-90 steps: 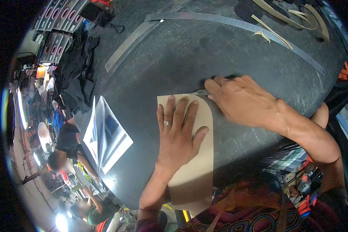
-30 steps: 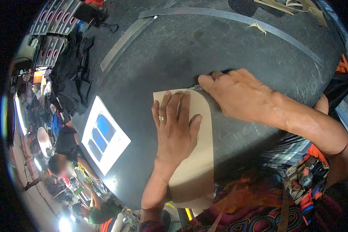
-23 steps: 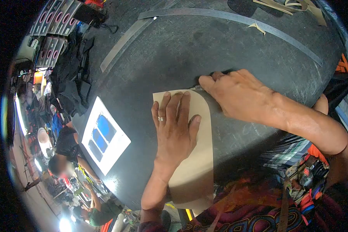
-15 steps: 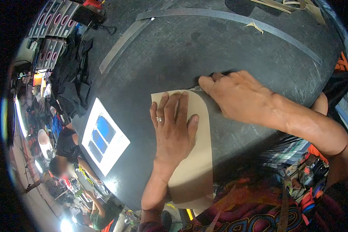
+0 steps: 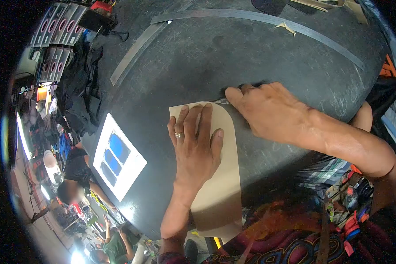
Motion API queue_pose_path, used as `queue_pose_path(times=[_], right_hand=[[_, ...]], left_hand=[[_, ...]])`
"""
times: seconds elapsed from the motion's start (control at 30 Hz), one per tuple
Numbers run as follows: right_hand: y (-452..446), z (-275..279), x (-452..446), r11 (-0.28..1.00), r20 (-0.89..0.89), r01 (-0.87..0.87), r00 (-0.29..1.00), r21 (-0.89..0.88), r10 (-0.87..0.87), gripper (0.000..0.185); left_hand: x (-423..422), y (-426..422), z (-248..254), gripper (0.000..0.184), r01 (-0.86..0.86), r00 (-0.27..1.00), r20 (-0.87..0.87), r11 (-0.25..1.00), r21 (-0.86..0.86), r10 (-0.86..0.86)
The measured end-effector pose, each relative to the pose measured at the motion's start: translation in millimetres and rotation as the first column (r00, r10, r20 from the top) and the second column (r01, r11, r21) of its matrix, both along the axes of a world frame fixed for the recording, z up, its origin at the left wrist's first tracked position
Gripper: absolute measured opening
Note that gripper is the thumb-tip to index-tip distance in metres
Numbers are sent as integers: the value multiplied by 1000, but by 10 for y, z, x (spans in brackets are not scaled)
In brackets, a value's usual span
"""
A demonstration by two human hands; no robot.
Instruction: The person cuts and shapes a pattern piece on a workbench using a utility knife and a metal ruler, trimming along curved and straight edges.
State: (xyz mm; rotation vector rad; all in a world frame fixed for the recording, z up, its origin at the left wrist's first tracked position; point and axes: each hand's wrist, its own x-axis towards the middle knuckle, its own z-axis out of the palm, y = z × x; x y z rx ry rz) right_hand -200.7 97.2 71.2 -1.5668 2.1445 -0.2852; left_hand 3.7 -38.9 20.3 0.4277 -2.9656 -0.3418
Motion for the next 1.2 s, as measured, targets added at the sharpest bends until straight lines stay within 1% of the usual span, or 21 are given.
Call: queue_pose_path(times=[0.17,0.33,0.47,0.67,0.83,0.93,1.2], right_hand=[[16,-19,-6,1000,3,-10,1000,-25,10,35],[42,-27,-1,1000,-37,-13,999,-10,13,38],[56,-26,10,1000,-37,4,999,23,-3,39],[54,-18,19,1000,-4,19,1000,7,-19,39],[60,13,44,997,16,44,999,60,-45,39],[75,7,54,998,39,53,998,37,-55,39],[150,17,102,994,33,89,995,59,-91,40]], left_hand=[[3,-4,-13,57,0,1000,-8,1000,-3,0],[-4,3,-7,57,-7,1000,-11,1000,6,7],[-3,5,-2,57,-9,1000,-7,1000,6,9],[-4,0,-9,55,-1,1000,-20,1000,-6,1],[-11,0,-10,53,1,1000,-22,1000,-11,-1],[-13,-1,-4,53,1,1000,-18,1000,-6,-1],[-16,9,-2,52,-4,1000,-14,1000,-19,4]])
